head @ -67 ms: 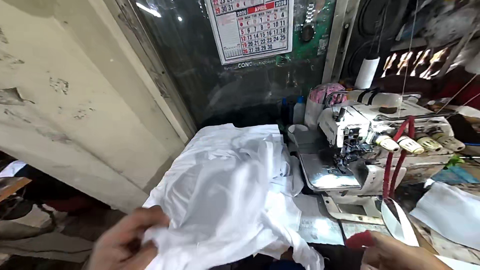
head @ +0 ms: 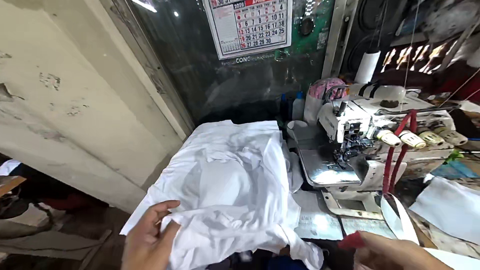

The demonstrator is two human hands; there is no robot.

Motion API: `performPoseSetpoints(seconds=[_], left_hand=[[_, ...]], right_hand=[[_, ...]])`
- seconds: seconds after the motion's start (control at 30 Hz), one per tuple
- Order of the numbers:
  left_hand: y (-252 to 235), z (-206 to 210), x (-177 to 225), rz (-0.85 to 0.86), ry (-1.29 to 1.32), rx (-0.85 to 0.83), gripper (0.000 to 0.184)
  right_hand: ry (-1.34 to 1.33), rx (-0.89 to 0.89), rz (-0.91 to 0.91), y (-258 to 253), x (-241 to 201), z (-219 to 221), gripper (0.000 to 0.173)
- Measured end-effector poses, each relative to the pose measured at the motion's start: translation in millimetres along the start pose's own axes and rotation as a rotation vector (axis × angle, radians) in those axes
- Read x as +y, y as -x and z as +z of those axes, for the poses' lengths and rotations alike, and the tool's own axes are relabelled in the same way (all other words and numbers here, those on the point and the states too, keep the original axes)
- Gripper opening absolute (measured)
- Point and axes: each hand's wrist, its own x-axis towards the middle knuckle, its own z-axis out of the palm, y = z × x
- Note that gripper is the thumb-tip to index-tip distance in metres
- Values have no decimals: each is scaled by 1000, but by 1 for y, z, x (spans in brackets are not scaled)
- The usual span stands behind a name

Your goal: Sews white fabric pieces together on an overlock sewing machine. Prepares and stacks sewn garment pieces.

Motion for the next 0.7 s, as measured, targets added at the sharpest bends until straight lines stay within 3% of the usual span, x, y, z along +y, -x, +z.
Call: performPoseSetpoints(seconds=[0.1,0.2,0.3,0.37,0.43,0.5,0.57,0.63,0.7], left_hand=[[16,48,-32,-145,-71,178,26],[20,72,-44,-157,-163,272,27],[20,72,-44,-148,-173,261,26],[19,69,-47,-138,-164,242,26],[19,58,-47,-136,-189,173,27],[20,36,-34,-139,-261,93,29],[27,15,-15,-158,-268,140,29],[37,14,-2,-314,-76,301,28],[43,19,-3,-484,285,373,32]], right_hand=[[87,-51,-30,-21,-16,-7,29],[328,67,-120,-46,-26,-16,24],[667,211,-320,-91,-41,-9,18],[782,139,-385,-134,-56,1,30],[866,-42,-362,-173,-64,10,48],[953,-212,-277,-199,-68,9,45],[958,-188,-269,-204,-75,-3,34],[879,-37,-344,-194,-87,-23,22],[827,65,-283,-163,-142,-42,17]])
